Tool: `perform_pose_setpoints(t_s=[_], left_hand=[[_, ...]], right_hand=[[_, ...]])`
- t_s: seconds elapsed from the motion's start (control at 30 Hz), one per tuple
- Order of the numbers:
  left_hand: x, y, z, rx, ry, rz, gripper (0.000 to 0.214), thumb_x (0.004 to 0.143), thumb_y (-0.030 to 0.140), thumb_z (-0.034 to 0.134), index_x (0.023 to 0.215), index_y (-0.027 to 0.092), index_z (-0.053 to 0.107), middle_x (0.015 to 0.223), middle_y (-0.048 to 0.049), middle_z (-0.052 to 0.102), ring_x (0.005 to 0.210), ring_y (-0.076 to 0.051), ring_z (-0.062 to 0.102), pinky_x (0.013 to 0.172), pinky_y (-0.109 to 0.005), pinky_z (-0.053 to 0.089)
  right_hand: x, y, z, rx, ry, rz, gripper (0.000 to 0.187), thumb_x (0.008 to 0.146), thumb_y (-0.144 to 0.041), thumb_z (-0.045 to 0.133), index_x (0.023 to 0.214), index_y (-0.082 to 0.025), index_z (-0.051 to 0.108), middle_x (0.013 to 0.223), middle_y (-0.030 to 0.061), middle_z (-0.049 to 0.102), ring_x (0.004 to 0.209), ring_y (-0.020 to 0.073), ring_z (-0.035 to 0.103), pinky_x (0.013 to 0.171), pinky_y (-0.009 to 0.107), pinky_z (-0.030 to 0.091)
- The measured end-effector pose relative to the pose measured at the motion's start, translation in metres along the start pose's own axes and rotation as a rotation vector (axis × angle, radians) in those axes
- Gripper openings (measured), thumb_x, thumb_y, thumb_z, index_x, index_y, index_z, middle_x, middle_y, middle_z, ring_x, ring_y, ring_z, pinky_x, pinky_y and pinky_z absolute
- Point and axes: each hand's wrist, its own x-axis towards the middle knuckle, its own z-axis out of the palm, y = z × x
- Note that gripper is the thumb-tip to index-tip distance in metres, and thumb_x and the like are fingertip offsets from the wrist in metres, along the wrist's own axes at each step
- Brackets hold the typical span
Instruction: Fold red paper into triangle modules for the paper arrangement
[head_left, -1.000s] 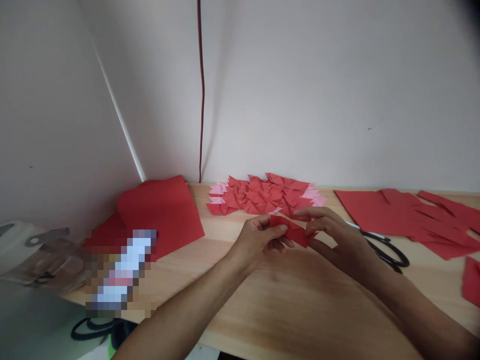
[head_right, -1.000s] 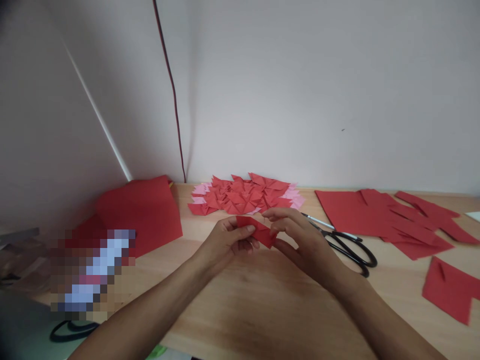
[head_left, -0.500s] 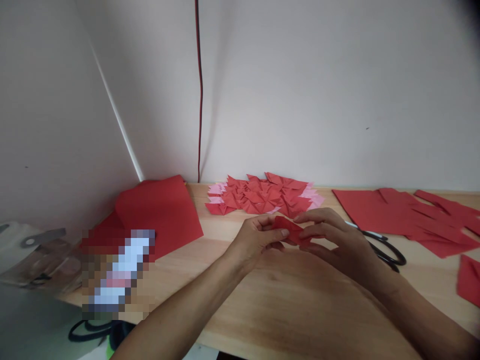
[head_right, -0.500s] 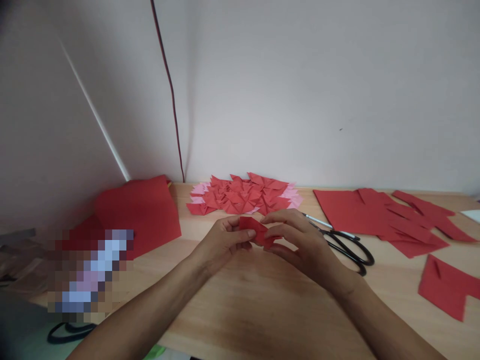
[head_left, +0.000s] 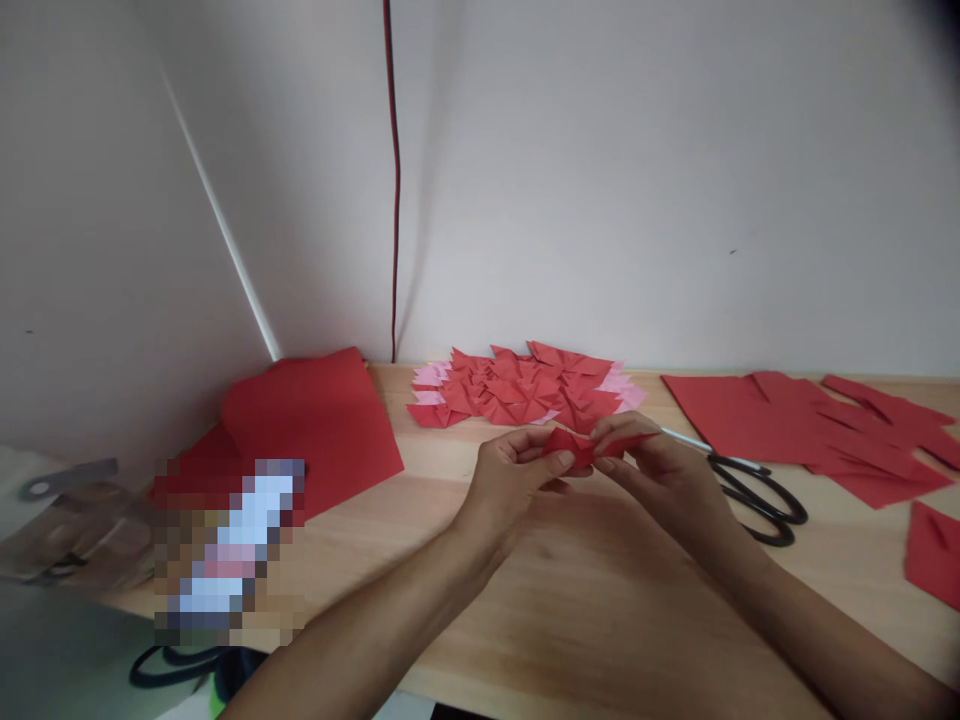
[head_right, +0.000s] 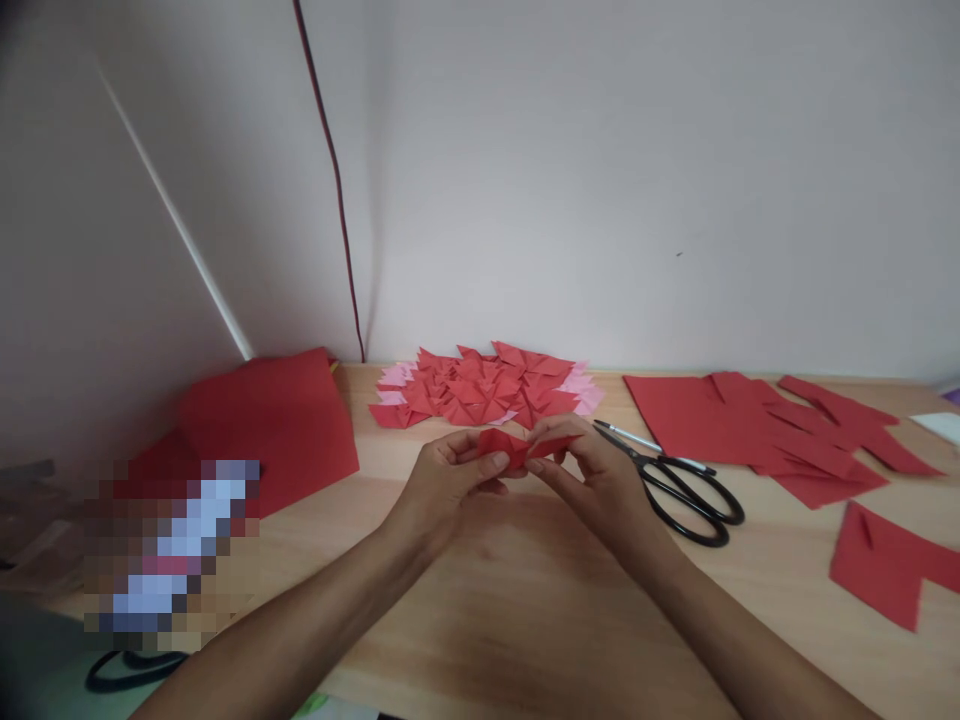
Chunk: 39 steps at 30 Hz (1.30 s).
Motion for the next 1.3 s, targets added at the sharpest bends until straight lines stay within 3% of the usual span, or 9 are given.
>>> perform_pose_setpoints(t_s=[0.23, 0.4, 0.53, 0.67, 0.8, 1.0, 1.3], left_hand=[[-0.002, -0.004, 0.001, -0.019, 0.014, 0.000, 0.035, 0.065, 0.028, 0.079, 0.095, 0.013, 0.069, 0.090, -0.0103, 0.072, 0.077, -0.021, 0.070, 0.066, -0.026, 0.048], [0.000, -0.003, -0.002, 0.030, -0.081, -0.098, 0.034, 0.069, 0.030, 0.077, 0.097, 0.012, 0.069, 0.091, -0.0116, 0.072, 0.077, -0.021, 0.071, 0.063, -0.024, 0.046], [0.001, 0.000, -0.003, 0.053, -0.082, -0.094, 0.034, 0.068, 0.029, 0.077, 0.096, 0.012, 0.069, 0.091, -0.0109, 0.072, 0.074, -0.019, 0.070, 0.060, -0.021, 0.042], [-0.001, 0.004, -0.003, 0.056, -0.119, -0.111, 0.034, 0.069, 0.028, 0.076, 0.097, 0.013, 0.069, 0.092, -0.0104, 0.072, 0.076, -0.020, 0.071, 0.063, -0.021, 0.042], [-0.003, 0.005, -0.002, 0.059, -0.161, -0.093, 0.035, 0.069, 0.026, 0.076, 0.101, 0.013, 0.069, 0.093, -0.0110, 0.072, 0.081, -0.022, 0.071, 0.071, -0.025, 0.046], [-0.004, 0.003, 0.002, 0.039, -0.070, -0.057, 0.030, 0.068, 0.021, 0.074, 0.097, 0.012, 0.070, 0.094, -0.0106, 0.072, 0.077, -0.021, 0.071, 0.075, -0.029, 0.049], [-0.007, 0.002, 0.007, 0.024, 0.007, -0.035, 0.026, 0.065, 0.017, 0.074, 0.091, 0.011, 0.070, 0.083, -0.0089, 0.073, 0.075, -0.021, 0.070, 0.073, -0.028, 0.048]], right_hand=[[-0.002, -0.006, 0.005, 0.024, 0.025, 0.179, 0.014, 0.084, -0.036, 0.063, 0.087, -0.023, 0.063, 0.093, 0.0058, 0.066, 0.085, 0.0211, 0.062, 0.071, 0.034, 0.052], [-0.002, -0.003, 0.000, -0.041, 0.007, 0.004, 0.006, 0.085, -0.030, 0.061, 0.087, -0.024, 0.063, 0.094, 0.0054, 0.064, 0.090, 0.0211, 0.061, 0.078, 0.036, 0.051], [0.000, -0.001, -0.008, -0.089, -0.073, -0.147, 0.005, 0.085, -0.025, 0.061, 0.089, -0.025, 0.064, 0.099, 0.0055, 0.063, 0.095, 0.0210, 0.061, 0.083, 0.037, 0.050], [0.001, -0.001, -0.009, -0.092, -0.089, -0.196, 0.005, 0.085, -0.024, 0.062, 0.090, -0.025, 0.063, 0.100, 0.0061, 0.063, 0.096, 0.0211, 0.061, 0.083, 0.037, 0.050], [-0.002, 0.005, -0.005, -0.021, -0.043, -0.107, 0.006, 0.085, -0.023, 0.062, 0.090, -0.025, 0.062, 0.100, 0.0053, 0.062, 0.095, 0.0210, 0.060, 0.083, 0.037, 0.049], [-0.003, 0.006, 0.001, 0.119, -0.014, 0.043, 0.003, 0.083, -0.028, 0.065, 0.085, -0.027, 0.064, 0.099, 0.0041, 0.062, 0.097, 0.0210, 0.059, 0.082, 0.036, 0.049], [0.000, -0.008, 0.008, 0.300, 0.026, 0.332, 0.019, 0.074, -0.041, 0.073, 0.079, -0.024, 0.066, 0.096, 0.0053, 0.067, 0.090, 0.0214, 0.063, 0.077, 0.034, 0.052]])
